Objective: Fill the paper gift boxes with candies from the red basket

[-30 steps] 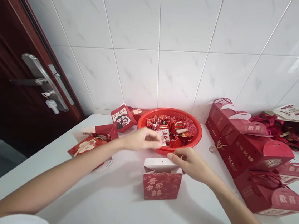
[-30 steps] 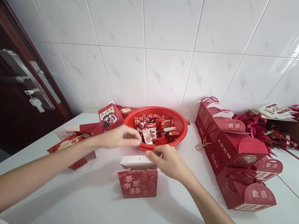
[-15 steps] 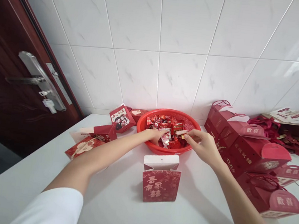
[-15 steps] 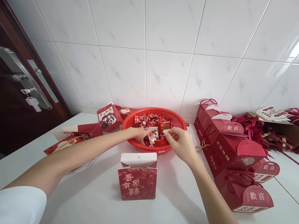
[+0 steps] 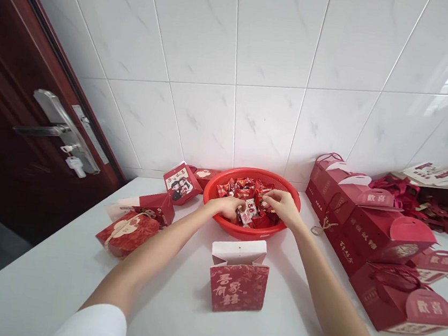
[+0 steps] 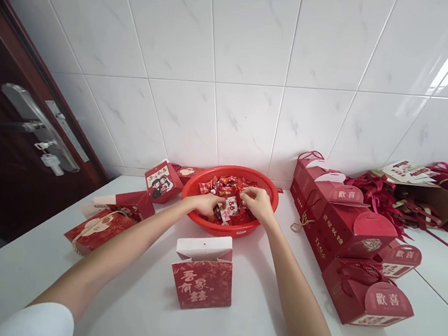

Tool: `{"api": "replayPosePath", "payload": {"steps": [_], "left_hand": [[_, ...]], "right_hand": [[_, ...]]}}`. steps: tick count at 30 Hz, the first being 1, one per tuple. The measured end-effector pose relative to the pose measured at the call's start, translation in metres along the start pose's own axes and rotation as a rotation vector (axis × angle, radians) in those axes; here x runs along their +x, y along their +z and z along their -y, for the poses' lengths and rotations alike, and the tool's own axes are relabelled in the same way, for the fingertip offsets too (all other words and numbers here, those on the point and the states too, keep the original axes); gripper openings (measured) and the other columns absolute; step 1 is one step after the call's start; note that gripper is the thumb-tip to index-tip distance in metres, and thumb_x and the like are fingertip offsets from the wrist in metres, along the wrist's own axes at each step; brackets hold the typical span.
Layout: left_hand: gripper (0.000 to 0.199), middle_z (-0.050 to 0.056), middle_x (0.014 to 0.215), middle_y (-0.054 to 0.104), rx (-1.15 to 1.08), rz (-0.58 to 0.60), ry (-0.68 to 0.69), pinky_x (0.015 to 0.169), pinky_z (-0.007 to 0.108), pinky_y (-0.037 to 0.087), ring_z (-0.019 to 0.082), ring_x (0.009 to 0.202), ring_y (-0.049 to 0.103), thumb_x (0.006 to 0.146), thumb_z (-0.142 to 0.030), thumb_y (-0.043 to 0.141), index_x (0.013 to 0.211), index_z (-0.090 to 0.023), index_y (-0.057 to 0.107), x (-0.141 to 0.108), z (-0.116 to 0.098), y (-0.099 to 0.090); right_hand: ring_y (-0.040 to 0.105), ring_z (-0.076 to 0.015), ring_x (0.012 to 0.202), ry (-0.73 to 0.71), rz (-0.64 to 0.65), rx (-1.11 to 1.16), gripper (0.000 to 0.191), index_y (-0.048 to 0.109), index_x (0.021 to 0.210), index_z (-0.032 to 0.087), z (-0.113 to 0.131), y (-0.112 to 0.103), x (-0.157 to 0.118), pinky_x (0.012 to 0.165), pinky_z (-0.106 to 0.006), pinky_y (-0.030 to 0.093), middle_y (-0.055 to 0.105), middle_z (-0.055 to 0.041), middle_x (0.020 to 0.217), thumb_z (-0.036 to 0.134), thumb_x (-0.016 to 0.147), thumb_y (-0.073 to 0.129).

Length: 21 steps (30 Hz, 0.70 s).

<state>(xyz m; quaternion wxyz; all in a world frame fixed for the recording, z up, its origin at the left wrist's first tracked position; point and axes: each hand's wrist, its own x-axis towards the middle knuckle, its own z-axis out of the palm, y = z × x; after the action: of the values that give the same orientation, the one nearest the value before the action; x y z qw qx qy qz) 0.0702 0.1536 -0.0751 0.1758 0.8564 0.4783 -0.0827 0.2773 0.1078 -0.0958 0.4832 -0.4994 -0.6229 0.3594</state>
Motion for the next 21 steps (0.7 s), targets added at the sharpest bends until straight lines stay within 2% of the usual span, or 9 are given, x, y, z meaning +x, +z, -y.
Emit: {"api": "replayPosePath", "payload": {"steps": [2, 4, 6, 8, 11, 14, 18, 21], "left_hand": [[0.054, 0.003, 0.091, 0.073, -0.135, -0.023, 0.069, 0.061, 0.024, 0.049, 0.023, 0.079, 0.068, 0.053, -0.018, 0.075, 0.106, -0.021, 0.073, 0.001, 0.007, 0.001], [0.046, 0.001, 0.08, 0.071, -0.31, -0.094, 0.139, 0.06, 0.024, 0.048, 0.02, 0.071, 0.066, 0.055, -0.018, 0.073, 0.101, -0.02, 0.075, 0.003, 0.013, 0.002], [0.048, 0.001, 0.078, 0.07, -0.486, -0.18, 0.181, 0.062, 0.026, 0.049, 0.019, 0.068, 0.064, 0.057, -0.018, 0.07, 0.104, -0.018, 0.075, 0.003, 0.016, 0.002], [0.055, 0.002, 0.089, 0.072, -0.633, -0.249, 0.206, 0.068, 0.028, 0.051, 0.019, 0.073, 0.065, 0.058, -0.018, 0.07, 0.112, -0.018, 0.073, 0.003, 0.015, 0.001], [0.061, 0.005, 0.114, 0.071, -0.809, -0.344, 0.283, 0.086, 0.032, 0.052, 0.022, 0.095, 0.066, 0.057, -0.017, 0.072, 0.118, -0.019, 0.071, 0.002, 0.012, -0.001], [0.065, 0.009, 0.129, 0.065, -0.912, -0.407, 0.373, 0.101, 0.037, 0.047, 0.026, 0.115, 0.061, 0.057, -0.018, 0.077, 0.121, -0.019, 0.068, 0.0, 0.009, -0.001], [0.064, 0.011, 0.134, 0.062, -0.88, -0.48, 0.436, 0.109, 0.04, 0.042, 0.028, 0.126, 0.056, 0.06, -0.023, 0.083, 0.121, -0.018, 0.066, -0.001, 0.005, 0.002], [0.062, 0.012, 0.133, 0.063, -0.853, -0.437, 0.448, 0.106, 0.041, 0.044, 0.029, 0.123, 0.057, 0.063, -0.022, 0.081, 0.122, -0.017, 0.065, -0.001, 0.003, 0.004]], "right_hand": [[0.062, -0.0169, 0.065, 0.007, 0.003, -0.01, 0.019, 0.065, 0.074, 0.018, -0.001, 0.0, 0.0, 0.058, -0.026, 0.048, 0.067, -0.0034, 0.067, 0.036, 0.072, 0.061], [0.063, -0.0168, 0.065, 0.004, 0.005, -0.022, 0.019, 0.065, 0.077, 0.018, -0.002, 0.0, 0.001, 0.058, -0.026, 0.048, 0.068, -0.0036, 0.069, 0.036, 0.072, 0.062], [0.065, -0.0178, 0.068, 0.002, -0.002, -0.019, 0.02, 0.064, 0.082, 0.018, -0.002, 0.001, 0.002, 0.061, -0.027, 0.05, 0.069, -0.0045, 0.074, 0.037, 0.074, 0.063], [0.067, -0.0191, 0.072, 0.006, -0.006, -0.01, 0.022, 0.064, 0.085, 0.018, -0.002, 0.001, 0.003, 0.063, -0.028, 0.051, 0.071, -0.0054, 0.078, 0.038, 0.077, 0.064], [0.068, -0.0212, 0.079, -0.008, 0.014, 0.005, 0.025, 0.064, 0.091, 0.017, 0.0, 0.002, 0.004, 0.067, -0.03, 0.053, 0.072, -0.0071, 0.084, 0.04, 0.079, 0.068], [0.069, -0.0215, 0.08, -0.021, 0.111, 0.066, 0.034, 0.064, 0.102, 0.017, 0.004, 0.003, 0.002, 0.07, -0.033, 0.055, 0.072, -0.0069, 0.086, 0.042, 0.08, 0.072], [0.07, -0.0222, 0.076, 0.0, 0.261, 0.108, 0.045, 0.064, 0.111, 0.017, 0.007, 0.004, -0.001, 0.069, -0.034, 0.056, 0.073, -0.005, 0.082, 0.046, 0.079, 0.075], [0.071, -0.0232, 0.074, -0.005, 0.284, 0.121, 0.043, 0.066, 0.104, 0.016, 0.005, 0.003, -0.001, 0.069, -0.035, 0.056, 0.073, -0.0049, 0.08, 0.045, 0.075, 0.078]]}}
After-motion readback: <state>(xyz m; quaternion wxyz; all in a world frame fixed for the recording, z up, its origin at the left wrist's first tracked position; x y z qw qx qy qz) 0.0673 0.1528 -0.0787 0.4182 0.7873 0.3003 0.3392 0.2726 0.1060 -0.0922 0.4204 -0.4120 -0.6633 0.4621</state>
